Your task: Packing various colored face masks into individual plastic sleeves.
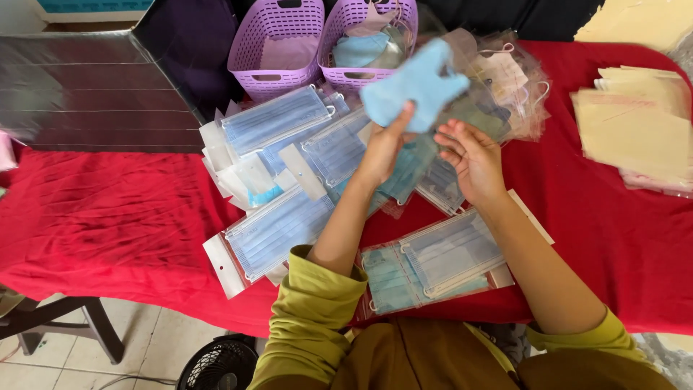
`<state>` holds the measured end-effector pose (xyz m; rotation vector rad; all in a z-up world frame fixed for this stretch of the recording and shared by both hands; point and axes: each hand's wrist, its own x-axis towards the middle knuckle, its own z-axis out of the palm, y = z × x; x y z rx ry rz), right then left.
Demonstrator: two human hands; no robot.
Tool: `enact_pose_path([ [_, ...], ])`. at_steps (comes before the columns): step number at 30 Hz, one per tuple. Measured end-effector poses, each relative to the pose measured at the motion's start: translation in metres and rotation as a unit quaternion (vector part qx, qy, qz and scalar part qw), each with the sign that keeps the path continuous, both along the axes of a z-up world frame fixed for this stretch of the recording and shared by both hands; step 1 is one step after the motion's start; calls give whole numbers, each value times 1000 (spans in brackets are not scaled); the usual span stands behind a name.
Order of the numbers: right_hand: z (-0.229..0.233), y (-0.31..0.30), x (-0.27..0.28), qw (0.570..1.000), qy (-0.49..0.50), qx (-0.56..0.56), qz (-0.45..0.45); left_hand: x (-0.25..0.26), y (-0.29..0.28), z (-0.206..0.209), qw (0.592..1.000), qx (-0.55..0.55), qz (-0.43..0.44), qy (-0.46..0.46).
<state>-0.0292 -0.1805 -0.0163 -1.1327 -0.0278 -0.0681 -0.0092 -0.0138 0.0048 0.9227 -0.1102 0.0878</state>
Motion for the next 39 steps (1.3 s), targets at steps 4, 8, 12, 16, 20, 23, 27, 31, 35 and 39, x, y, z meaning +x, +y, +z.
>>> enact_pose_path([
  [4,-10,0,3,996,-38,-67,34,-10,1,17,998,-62,-11,-27],
  [8,-20,-2,12,992,18,-35,117,10,-22,-24,998,-39,-45,-3],
  [12,-19,-29,31,997,35,-57,40,-1,-21,-10,999,-42,21,0],
  [16,2,-59,37,995,51,-89,-1,-9,15,13,994,30,41,-99],
  [20,12,-99,44,967,107,-225,-62,25,32,4,967,74,213,-119],
  [23,2,-120,55,952,60,-258,-152,70,36,-1,906,285,288,-125],
  [27,-29,-147,70,741,-260,-535,-311,140,46,9,660,697,262,-97],
  [31,14,-96,34,750,-241,-591,-172,207,51,30,563,796,220,-35],
  [35,18,-72,24,712,-233,-653,-115,234,43,41,500,861,74,62],
  [39,12,-66,25,717,-239,-648,-91,250,44,37,489,867,26,92],
])
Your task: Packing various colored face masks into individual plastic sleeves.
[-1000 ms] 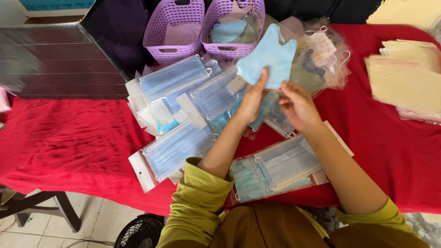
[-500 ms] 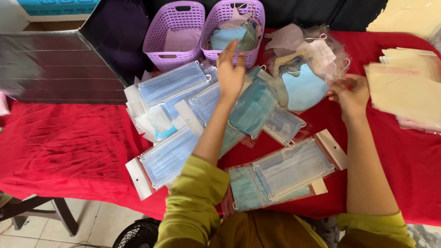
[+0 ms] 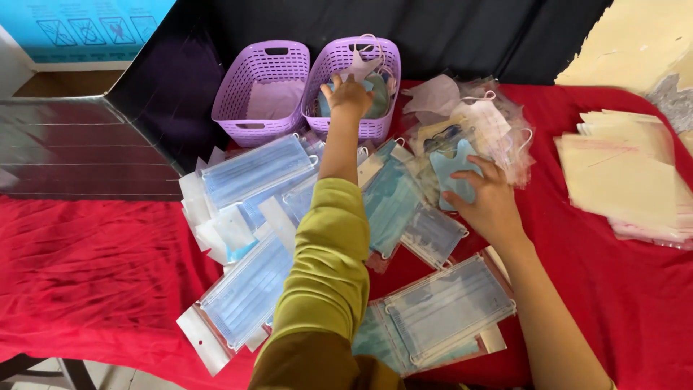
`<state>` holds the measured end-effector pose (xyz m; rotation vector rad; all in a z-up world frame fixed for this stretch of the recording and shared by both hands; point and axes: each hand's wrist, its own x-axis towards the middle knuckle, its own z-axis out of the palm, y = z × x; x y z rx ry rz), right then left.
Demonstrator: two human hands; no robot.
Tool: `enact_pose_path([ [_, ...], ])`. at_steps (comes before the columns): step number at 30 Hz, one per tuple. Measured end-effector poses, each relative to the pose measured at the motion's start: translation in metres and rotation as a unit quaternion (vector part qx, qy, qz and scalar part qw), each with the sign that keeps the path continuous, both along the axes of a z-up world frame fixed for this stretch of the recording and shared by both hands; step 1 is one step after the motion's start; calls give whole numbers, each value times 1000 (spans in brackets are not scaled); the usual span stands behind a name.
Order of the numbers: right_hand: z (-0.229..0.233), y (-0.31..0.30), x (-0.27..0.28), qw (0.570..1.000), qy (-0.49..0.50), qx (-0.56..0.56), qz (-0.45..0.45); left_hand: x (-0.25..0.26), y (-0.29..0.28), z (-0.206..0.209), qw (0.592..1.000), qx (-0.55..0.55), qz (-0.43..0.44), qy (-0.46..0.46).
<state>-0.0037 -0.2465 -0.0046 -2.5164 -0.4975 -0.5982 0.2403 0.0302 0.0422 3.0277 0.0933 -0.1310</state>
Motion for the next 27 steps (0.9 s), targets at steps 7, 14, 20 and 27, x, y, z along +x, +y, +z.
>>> enact_pose_path([
  [7,8,9,-4,999,-2,-6,48,15,15,0,984,-120,1,-133],
  [14,52,87,-85,794,421,-283,336,-59,33,63,763,-357,-191,-504],
  [20,31,92,-78,840,351,-299,285,-156,-1,66,670,-513,-211,-494],
  [27,-30,80,-35,940,64,-115,316,-254,-68,40,548,-762,-143,-315],
])
